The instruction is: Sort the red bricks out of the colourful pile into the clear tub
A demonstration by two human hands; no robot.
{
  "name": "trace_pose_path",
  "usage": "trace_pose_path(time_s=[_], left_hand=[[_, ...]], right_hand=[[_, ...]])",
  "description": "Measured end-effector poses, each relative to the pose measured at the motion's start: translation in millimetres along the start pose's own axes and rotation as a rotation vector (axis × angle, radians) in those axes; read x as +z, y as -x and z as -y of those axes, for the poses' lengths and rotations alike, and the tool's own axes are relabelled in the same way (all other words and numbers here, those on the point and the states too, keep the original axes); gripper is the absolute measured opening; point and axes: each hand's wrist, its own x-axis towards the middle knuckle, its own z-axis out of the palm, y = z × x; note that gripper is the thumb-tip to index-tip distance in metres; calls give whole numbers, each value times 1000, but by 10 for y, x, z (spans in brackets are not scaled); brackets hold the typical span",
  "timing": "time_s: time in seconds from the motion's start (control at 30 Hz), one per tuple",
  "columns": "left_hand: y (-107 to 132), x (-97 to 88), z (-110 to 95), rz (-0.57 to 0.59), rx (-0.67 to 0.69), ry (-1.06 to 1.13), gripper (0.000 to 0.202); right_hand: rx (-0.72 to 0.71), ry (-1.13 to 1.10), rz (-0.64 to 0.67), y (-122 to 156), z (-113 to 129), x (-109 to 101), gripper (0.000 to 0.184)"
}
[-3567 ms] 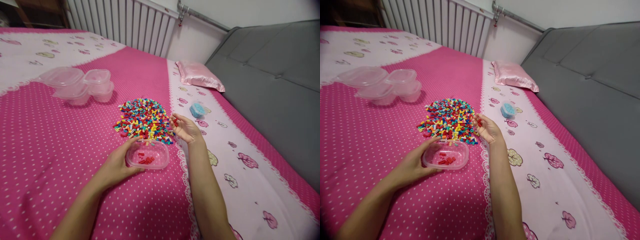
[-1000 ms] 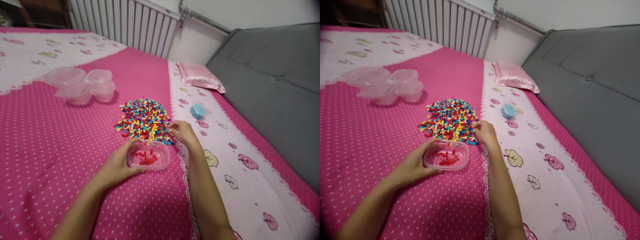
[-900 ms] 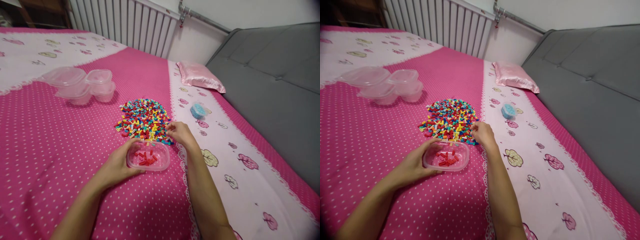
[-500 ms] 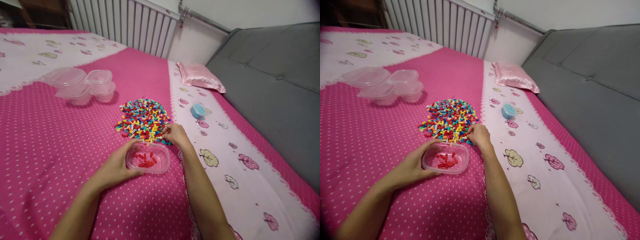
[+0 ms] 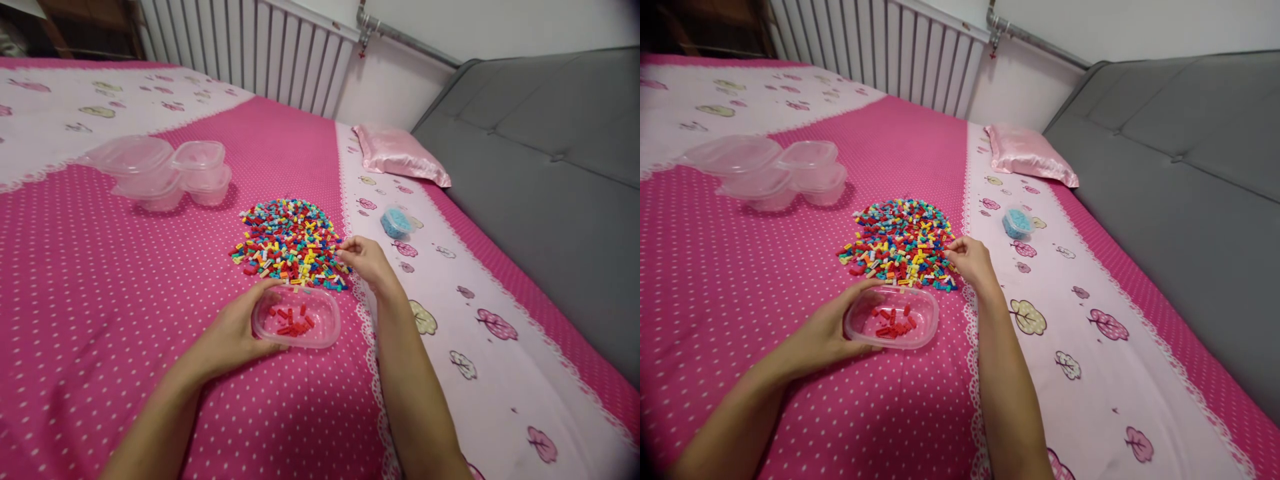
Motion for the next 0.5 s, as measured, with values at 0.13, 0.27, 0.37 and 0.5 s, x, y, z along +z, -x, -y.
trace_pose_path(time_s=[0.13, 0.27, 0.37, 0.5], left_hand=[[-6, 0, -30, 5, -4, 0, 79], [-5, -1, -44, 10, 2, 25, 79], [-2, -3, -47, 10, -1, 28, 79], [-5, -11, -65, 22, -4, 25, 78]], right_hand=[[74, -462, 7, 6, 77, 6, 24], [215, -764, -1, 16, 193, -3, 14], [280, -906, 2, 3, 238, -26, 14], [346, -1058, 94, -35, 222, -46, 19]])
